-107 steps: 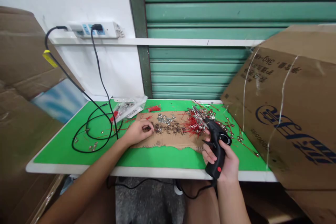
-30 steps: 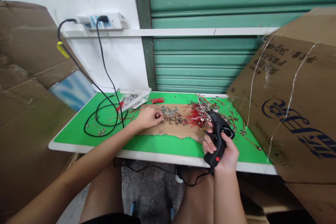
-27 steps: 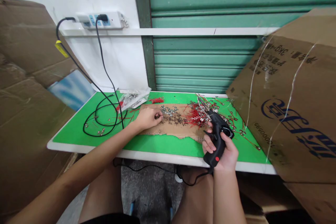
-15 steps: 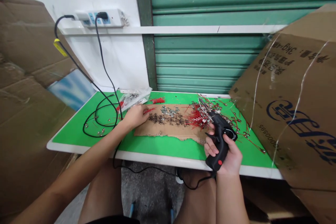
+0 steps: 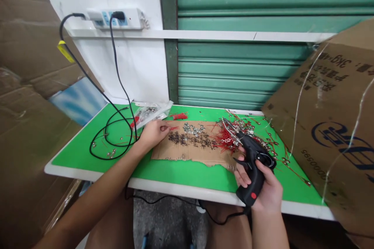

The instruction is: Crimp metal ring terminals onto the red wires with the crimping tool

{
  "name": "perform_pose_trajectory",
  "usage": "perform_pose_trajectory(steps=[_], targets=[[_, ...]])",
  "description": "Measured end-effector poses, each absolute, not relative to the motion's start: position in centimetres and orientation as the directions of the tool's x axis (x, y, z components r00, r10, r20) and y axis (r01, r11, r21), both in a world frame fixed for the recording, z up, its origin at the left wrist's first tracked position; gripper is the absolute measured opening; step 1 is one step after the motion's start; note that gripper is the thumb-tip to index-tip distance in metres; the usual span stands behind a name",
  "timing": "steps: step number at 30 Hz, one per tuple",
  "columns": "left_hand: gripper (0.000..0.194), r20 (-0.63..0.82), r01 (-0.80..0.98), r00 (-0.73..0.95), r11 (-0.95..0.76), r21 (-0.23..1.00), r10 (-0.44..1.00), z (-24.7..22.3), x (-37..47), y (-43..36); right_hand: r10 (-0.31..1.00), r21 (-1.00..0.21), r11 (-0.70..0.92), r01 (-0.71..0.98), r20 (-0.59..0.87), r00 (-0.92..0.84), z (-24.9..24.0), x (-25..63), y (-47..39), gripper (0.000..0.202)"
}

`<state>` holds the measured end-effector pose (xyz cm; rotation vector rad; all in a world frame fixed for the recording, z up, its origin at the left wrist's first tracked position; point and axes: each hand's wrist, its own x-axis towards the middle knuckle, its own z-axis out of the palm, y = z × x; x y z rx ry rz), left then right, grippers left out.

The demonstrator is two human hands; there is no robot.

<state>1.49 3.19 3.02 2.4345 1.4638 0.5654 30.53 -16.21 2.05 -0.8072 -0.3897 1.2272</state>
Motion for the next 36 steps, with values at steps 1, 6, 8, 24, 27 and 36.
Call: perform_pose_trajectory(steps=[1, 6, 8, 24, 27, 36], targets=[[0.019, 0.213, 0.794, 0.405, -0.457, 0.4, 0.889, 3.1, 1.5, 3.1, 0.934, -0.734, 0.109, -0.67, -0.155, 0.322, 2.1, 30.5, -16.2, 0.03], [0.015, 0.313, 0.723, 0.497, -0.586, 0.367, 0.809, 3.2, 1.8, 1.9, 0.935, -0.791, 0.059, -0.609, -0.171, 0.312, 2.6, 29.8, -15.9, 0.031], [0.016, 0.278, 0.677, 0.576, -0.639, 0.366, 0.769, 3.1, 2.1, 1.3, 0.942, -0.841, 0.004, -0.541, -0.179, 0.285, 2.9, 29.4, -15.7, 0.029], [0.01, 0.149, 0.629, 0.599, -0.577, 0.52, 0.787, 2.2, 1.6, 0.8, 0.849, -0.86, -0.425, -0.283, -0.487, 0.205, 3.4, 26.8, -13.9, 0.054], [0.009, 0.173, 0.634, 0.593, -0.588, 0.502, 0.787, 2.3, 1.8, 0.6, 0.839, -0.848, -0.453, -0.276, -0.51, 0.19, 3.3, 27.0, -14.2, 0.052], [0.007, 0.151, 0.634, 0.576, -0.555, 0.538, 0.803, 2.4, 2.4, 0.3, 0.833, -0.848, -0.486, -0.211, -0.522, 0.181, 3.4, 27.0, -14.2, 0.056]])
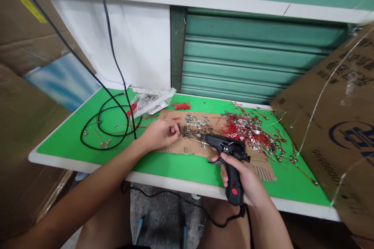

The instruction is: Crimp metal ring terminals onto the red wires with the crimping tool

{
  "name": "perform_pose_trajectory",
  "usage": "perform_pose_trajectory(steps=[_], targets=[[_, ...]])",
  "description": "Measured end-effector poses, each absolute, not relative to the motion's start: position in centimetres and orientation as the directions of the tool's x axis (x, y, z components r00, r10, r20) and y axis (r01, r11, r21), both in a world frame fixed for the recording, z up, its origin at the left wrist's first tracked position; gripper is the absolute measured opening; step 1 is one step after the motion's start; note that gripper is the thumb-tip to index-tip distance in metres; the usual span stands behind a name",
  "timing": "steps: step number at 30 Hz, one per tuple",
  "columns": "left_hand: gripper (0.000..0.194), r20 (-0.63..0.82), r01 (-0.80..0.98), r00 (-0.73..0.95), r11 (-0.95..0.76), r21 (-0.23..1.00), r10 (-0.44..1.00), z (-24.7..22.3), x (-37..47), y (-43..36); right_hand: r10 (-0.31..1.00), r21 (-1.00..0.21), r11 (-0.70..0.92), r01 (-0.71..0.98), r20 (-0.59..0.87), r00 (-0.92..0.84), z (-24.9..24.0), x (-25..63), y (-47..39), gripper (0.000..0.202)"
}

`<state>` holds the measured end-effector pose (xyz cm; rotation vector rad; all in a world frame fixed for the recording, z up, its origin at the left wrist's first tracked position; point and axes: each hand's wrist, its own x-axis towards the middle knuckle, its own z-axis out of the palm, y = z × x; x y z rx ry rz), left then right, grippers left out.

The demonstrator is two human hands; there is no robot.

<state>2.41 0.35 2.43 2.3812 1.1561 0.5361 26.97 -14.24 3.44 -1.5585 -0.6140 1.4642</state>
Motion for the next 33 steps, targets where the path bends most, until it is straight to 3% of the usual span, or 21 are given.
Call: perform_pose_trajectory(steps=[33], targets=[[0.008, 0.151, 0.649, 0.579, -0.566, 0.508, 0.801, 2.0, 2.6, 0.53, 0.82, -0.852, -0.498, -0.162, -0.523, 0.233, 3.32, 26.69, -14.38, 0.052]])
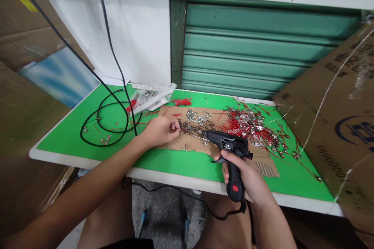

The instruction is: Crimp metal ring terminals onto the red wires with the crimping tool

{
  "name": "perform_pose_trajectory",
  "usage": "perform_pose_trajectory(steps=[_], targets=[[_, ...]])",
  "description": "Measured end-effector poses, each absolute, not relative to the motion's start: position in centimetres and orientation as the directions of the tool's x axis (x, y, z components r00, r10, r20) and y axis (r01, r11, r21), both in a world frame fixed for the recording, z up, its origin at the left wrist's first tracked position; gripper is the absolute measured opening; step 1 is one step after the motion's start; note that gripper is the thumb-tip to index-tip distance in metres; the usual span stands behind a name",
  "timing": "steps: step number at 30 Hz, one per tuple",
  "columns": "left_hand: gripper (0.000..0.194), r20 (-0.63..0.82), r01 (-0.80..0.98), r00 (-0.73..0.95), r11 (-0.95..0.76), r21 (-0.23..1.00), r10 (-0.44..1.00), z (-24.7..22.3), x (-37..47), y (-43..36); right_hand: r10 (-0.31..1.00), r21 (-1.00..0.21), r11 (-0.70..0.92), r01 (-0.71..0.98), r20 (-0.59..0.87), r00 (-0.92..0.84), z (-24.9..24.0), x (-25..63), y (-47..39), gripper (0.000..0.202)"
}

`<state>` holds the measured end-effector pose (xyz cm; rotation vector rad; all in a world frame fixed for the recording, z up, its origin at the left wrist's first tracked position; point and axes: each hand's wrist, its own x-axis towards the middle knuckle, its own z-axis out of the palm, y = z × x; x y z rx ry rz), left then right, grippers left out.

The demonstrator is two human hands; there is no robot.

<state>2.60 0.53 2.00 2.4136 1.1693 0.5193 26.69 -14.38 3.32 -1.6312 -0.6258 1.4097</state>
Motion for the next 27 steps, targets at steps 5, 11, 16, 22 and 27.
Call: perform_pose_trajectory(steps=[5, 11, 16, 22, 27], targets=[[0.007, 0.138, 0.652, 0.563, -0.54, 0.532, 0.815, 2.1, 2.7, 0.5, 0.82, -0.857, -0.503, -0.116, -0.515, 0.251, 3.4, 26.5, -14.7, 0.053], [0.006, 0.135, 0.673, 0.528, -0.51, 0.537, 0.839, 2.1, 2.8, 0.4, 0.835, -0.87, -0.491, -0.057, -0.488, 0.255, 3.7, 26.4, -14.9, 0.05], [0.006, 0.129, 0.684, 0.516, -0.498, 0.534, 0.847, 2.0, 2.9, 0.4, 0.809, -0.851, -0.523, -0.044, -0.512, 0.29, 4.4, 26.0, -14.6, 0.052], [0.007, 0.118, 0.683, 0.503, -0.478, 0.552, 0.856, 2.2, 2.8, 0.3, 0.775, -0.827, -0.556, -0.087, -0.554, 0.305, 5.0, 25.5, -14.2, 0.052], [0.007, 0.127, 0.68, 0.518, -0.497, 0.539, 0.846, 2.2, 2.8, 0.4, 0.777, -0.817, -0.555, -0.158, -0.577, 0.251, 4.8, 25.9, -14.0, 0.048]])
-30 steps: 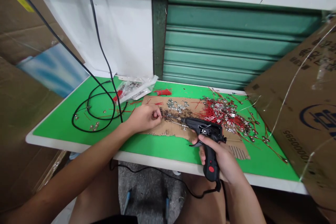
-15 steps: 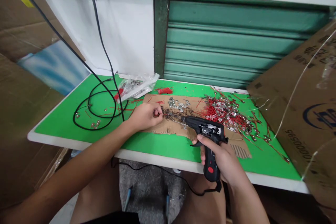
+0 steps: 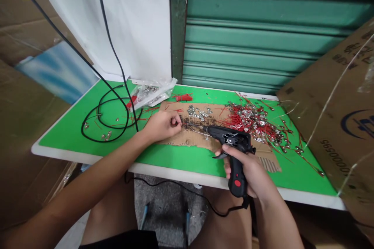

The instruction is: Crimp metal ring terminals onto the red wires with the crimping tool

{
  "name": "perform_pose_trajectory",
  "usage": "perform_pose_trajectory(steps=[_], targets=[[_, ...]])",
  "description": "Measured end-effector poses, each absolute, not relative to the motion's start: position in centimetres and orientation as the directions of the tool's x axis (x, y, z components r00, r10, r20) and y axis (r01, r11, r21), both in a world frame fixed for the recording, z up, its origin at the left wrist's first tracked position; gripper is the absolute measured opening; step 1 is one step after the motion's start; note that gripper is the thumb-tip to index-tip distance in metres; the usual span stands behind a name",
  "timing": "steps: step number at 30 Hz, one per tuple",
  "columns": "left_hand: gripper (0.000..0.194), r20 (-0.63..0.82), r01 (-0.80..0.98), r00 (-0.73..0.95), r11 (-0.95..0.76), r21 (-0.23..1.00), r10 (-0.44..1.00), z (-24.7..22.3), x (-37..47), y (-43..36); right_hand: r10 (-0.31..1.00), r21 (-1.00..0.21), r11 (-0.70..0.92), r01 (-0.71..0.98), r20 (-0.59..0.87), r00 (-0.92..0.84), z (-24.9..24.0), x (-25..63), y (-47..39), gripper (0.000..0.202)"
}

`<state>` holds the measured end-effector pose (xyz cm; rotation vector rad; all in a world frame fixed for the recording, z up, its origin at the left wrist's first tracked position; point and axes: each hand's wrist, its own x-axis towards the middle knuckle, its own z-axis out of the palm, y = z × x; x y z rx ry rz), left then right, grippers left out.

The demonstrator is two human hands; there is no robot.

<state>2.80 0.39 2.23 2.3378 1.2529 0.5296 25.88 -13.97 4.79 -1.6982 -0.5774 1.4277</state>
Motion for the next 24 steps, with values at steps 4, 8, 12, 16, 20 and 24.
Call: perform_pose_trajectory(steps=[4, 8, 12, 16, 20, 24], targets=[[0.008, 0.138, 0.672, 0.522, -0.506, 0.54, 0.841, 1.98, 2.78, 0.66, 0.778, -0.81, -0.559, -0.18, -0.587, 0.226, 4.47, 26.27, -13.95, 0.041], [0.008, 0.138, 0.659, 0.545, -0.525, 0.539, 0.827, 1.97, 2.72, 0.88, 0.755, -0.789, -0.569, -0.231, -0.613, 0.232, 4.37, 26.39, -13.98, 0.042], [0.008, 0.133, 0.658, 0.553, -0.529, 0.536, 0.823, 1.97, 2.65, 1.0, 0.744, -0.783, -0.577, -0.233, -0.622, 0.244, 4.45, 26.26, -13.98, 0.041], [0.009, 0.145, 0.657, 0.543, -0.526, 0.54, 0.827, 1.79, 2.67, 1.1, 0.737, -0.779, -0.584, -0.229, -0.627, 0.253, 4.55, 26.09, -13.95, 0.039], [0.009, 0.141, 0.657, 0.54, -0.52, 0.546, 0.83, 1.81, 2.69, 1.1, 0.747, -0.79, -0.569, -0.227, -0.612, 0.258, 4.54, 26.14, -14.0, 0.035], [0.009, 0.142, 0.653, 0.539, -0.519, 0.552, 0.83, 1.88, 2.67, 1.07, 0.741, -0.786, -0.569, -0.242, -0.618, 0.263, 4.48, 26.21, -14.02, 0.035]])
